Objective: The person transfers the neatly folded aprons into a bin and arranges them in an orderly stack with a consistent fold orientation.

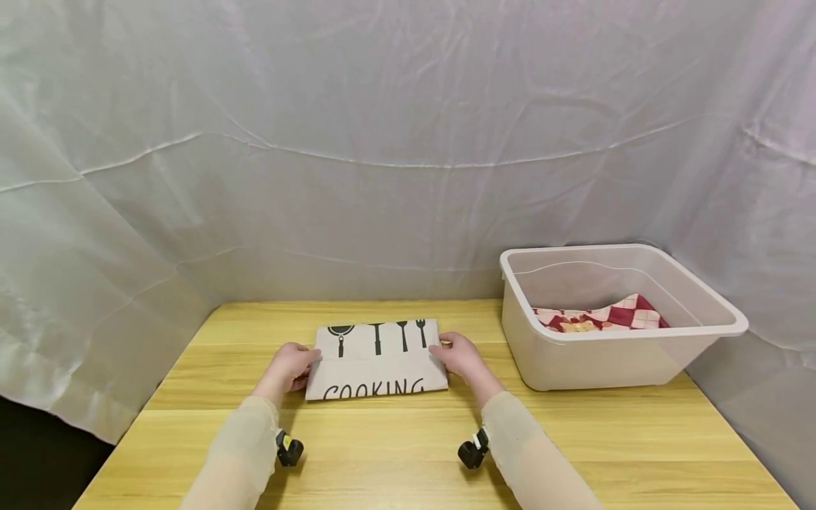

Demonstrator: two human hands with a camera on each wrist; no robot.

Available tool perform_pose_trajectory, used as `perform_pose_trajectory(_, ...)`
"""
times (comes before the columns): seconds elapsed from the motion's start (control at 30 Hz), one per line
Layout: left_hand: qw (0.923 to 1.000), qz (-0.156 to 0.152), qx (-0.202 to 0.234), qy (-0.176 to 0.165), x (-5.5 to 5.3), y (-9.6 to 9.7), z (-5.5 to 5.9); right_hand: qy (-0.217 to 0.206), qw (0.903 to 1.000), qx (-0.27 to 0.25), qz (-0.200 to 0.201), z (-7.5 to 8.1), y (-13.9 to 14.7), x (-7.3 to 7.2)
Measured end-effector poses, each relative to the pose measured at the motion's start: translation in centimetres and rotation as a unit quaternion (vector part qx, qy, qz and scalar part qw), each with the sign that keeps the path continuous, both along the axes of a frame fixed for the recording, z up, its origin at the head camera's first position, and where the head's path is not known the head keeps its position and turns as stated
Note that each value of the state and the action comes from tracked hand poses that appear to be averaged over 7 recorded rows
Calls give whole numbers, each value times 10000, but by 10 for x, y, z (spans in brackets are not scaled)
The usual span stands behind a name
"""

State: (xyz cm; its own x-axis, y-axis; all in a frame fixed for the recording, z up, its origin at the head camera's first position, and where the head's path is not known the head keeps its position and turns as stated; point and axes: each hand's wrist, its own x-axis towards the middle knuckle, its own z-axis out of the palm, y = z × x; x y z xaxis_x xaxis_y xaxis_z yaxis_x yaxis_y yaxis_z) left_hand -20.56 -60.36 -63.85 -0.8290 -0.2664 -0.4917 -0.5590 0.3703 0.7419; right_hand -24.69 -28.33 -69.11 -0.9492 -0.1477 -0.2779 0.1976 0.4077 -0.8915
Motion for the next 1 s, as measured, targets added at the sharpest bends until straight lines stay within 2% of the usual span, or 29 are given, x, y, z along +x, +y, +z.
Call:
perform_pose_trajectory(0.13,9991,83,401,-73,-1,1,-2,-62,10000,-57,-36,-1,2,0)
perform_pose_trajectory(0.3,9956,211,893,-163,0,2,-2,-355,9978,-536,-136,-3,7,0)
perform_pose_trajectory(0.5,9934,52,1144,-71,3,2,1,-774,9910,-1070,-240,-3,11,0)
perform_pose_trajectory(0.6,9928,-28,1199,-35,3,2,1,-814,9897,-1163,-210,-3,15,1)
perform_pose_trajectory(0.83,9919,-153,1261,82,6,6,5,-576,9909,-1196,-207,0,27,5)
perform_pose_trajectory(1.0,9897,-459,1342,211,12,11,12,-396,9915,-1210,-270,4,35,9)
